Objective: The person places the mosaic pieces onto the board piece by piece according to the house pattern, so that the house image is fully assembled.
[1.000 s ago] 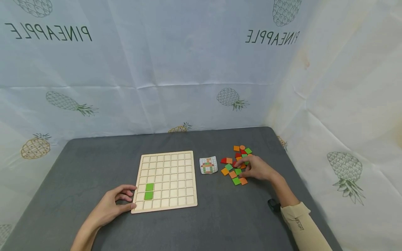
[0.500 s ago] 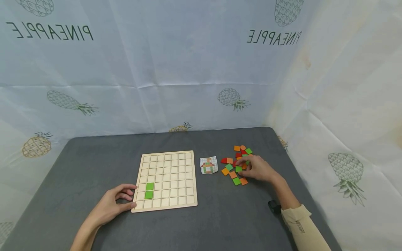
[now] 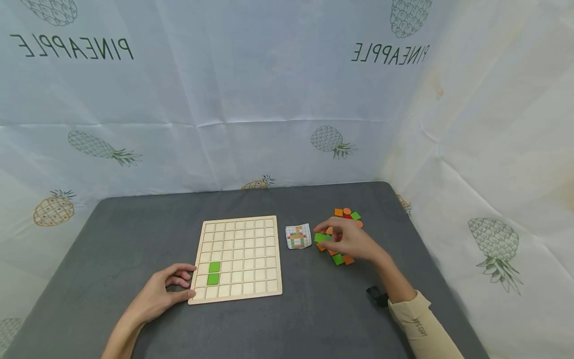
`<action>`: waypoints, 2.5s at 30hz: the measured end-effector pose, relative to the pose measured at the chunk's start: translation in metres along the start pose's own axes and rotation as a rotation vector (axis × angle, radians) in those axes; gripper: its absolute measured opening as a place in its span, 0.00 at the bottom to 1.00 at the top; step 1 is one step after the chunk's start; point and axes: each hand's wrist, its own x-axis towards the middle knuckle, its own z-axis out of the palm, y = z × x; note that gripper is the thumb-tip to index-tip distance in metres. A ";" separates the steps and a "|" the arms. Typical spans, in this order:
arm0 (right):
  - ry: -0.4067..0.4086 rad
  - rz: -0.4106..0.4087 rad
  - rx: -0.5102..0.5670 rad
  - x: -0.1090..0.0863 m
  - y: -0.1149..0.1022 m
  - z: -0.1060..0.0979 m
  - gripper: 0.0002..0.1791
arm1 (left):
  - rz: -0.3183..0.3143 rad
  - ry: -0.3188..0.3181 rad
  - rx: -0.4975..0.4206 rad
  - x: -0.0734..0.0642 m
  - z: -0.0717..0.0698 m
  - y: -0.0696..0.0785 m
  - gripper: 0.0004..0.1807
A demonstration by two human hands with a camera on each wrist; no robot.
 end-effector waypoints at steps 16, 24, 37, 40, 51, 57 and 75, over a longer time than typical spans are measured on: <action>-0.020 -0.115 0.068 0.044 -0.046 0.048 0.18 | 0.009 0.001 -0.009 0.000 0.001 0.000 0.32; -0.078 -0.140 0.100 0.064 -0.065 0.074 0.18 | 0.017 -0.001 -0.020 0.000 0.000 -0.001 0.32; -0.190 -0.207 0.171 0.094 -0.091 0.117 0.18 | 0.014 -0.002 -0.014 0.000 -0.001 -0.001 0.33; -0.238 -0.208 0.167 0.100 -0.096 0.130 0.18 | 0.010 -0.003 -0.015 0.000 -0.001 -0.002 0.33; -0.366 -0.202 -0.026 0.112 -0.117 0.169 0.17 | 0.049 -0.001 -0.030 0.000 -0.002 -0.002 0.31; -0.428 -0.213 -0.244 0.116 -0.123 0.189 0.15 | 0.053 -0.007 -0.026 0.000 -0.003 -0.002 0.31; -0.437 -0.213 -0.340 0.118 -0.125 0.209 0.17 | 0.043 -0.016 -0.037 0.001 -0.003 -0.002 0.32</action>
